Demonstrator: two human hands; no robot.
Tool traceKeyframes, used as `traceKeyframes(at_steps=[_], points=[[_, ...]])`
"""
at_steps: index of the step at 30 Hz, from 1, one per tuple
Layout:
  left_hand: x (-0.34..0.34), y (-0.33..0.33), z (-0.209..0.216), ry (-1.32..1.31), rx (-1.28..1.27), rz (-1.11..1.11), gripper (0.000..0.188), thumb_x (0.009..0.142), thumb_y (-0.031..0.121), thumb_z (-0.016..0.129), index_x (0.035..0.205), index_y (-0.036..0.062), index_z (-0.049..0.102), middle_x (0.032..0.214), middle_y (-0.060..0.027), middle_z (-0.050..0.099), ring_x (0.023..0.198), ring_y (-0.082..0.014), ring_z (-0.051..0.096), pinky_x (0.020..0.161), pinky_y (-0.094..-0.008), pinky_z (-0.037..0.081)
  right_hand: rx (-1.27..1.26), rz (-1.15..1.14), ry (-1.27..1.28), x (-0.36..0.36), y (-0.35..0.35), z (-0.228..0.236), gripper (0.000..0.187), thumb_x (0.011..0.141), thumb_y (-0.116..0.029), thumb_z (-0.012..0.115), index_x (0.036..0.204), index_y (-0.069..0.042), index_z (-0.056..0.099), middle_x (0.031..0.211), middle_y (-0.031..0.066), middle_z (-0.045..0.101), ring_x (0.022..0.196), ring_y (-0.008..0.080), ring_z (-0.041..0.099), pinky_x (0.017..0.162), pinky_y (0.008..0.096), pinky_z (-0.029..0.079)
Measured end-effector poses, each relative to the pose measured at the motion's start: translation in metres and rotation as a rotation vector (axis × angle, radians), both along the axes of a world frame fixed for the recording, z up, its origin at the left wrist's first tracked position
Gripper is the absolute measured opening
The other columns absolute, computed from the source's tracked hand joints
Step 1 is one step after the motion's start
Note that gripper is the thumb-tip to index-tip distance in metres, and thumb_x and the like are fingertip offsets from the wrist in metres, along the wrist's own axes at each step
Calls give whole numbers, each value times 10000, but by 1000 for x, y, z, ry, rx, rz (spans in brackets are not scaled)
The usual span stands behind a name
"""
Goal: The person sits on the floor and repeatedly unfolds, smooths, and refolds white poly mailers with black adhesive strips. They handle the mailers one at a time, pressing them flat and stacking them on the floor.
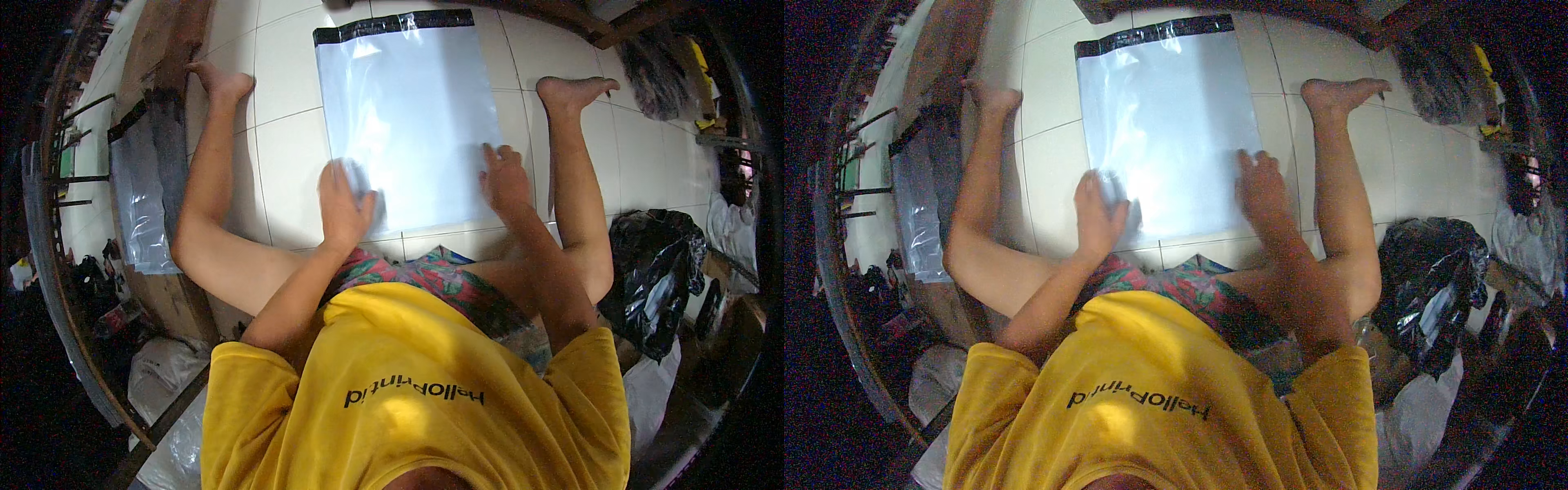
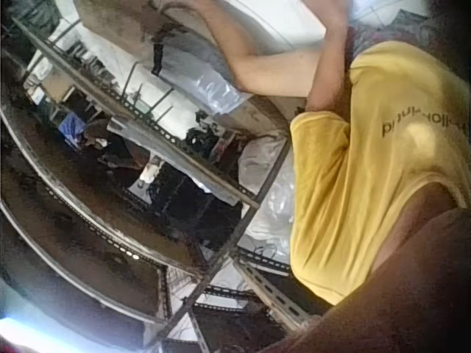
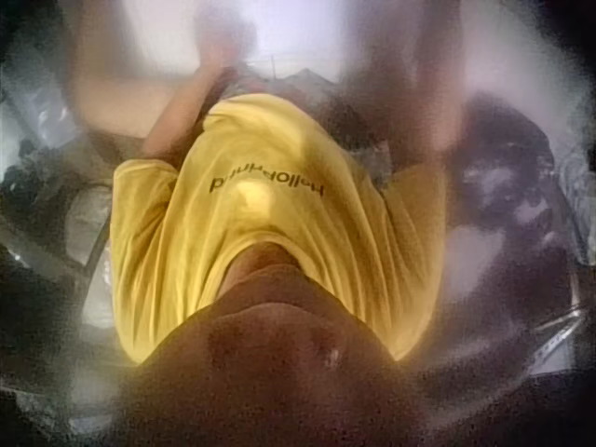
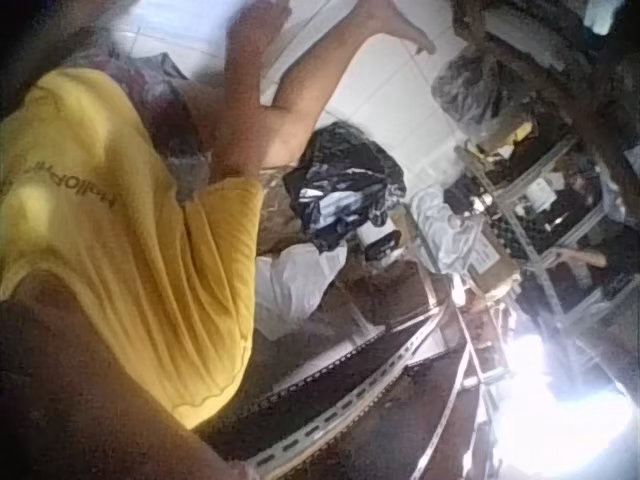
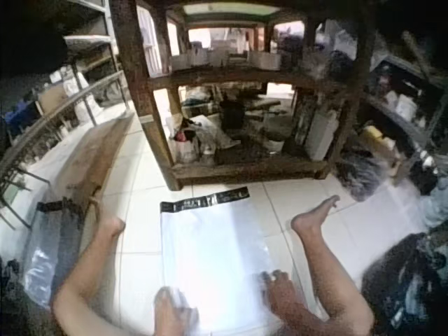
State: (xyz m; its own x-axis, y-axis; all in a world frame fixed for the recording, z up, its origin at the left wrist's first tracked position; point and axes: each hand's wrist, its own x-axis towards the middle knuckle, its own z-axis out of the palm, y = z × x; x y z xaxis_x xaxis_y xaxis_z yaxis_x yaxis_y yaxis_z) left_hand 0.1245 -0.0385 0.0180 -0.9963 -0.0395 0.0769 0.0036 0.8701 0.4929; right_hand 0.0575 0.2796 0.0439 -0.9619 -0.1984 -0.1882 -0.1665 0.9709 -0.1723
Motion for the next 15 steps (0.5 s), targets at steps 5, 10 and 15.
traceKeyframes(at_steps=[5,10,15], points=[[-15,18,35,-158,-153,-944,835,880,410,689,1513,-16,351,1596,-241,317,1512,-389,244,1243,-534,183,69,170,-21,13,-25,-6,349,832,-66,656,1162,-4,560,1160,218,557,1084,377,584,845,459,582],[-9,15,-8,-64,-391,-1085,728,981,466,537,1536,30,354,1630,-157,301,1527,-308,235,1261,-491,154,41,140,-8,18,-25,-5,381,826,-130,694,1171,-25,572,1184,200,559,1095,382,571,916,489,526],[-10,17,-16,-163,-364,-1137,594,981,416,532,1447,50,483,1512,-171,470,1438,-331,381,1238,-520,201,-334,231,342,15,-92,-20,493,806,-234,673,1219,28,604,1196,230,610,1188,372,539,1037,506,417]])
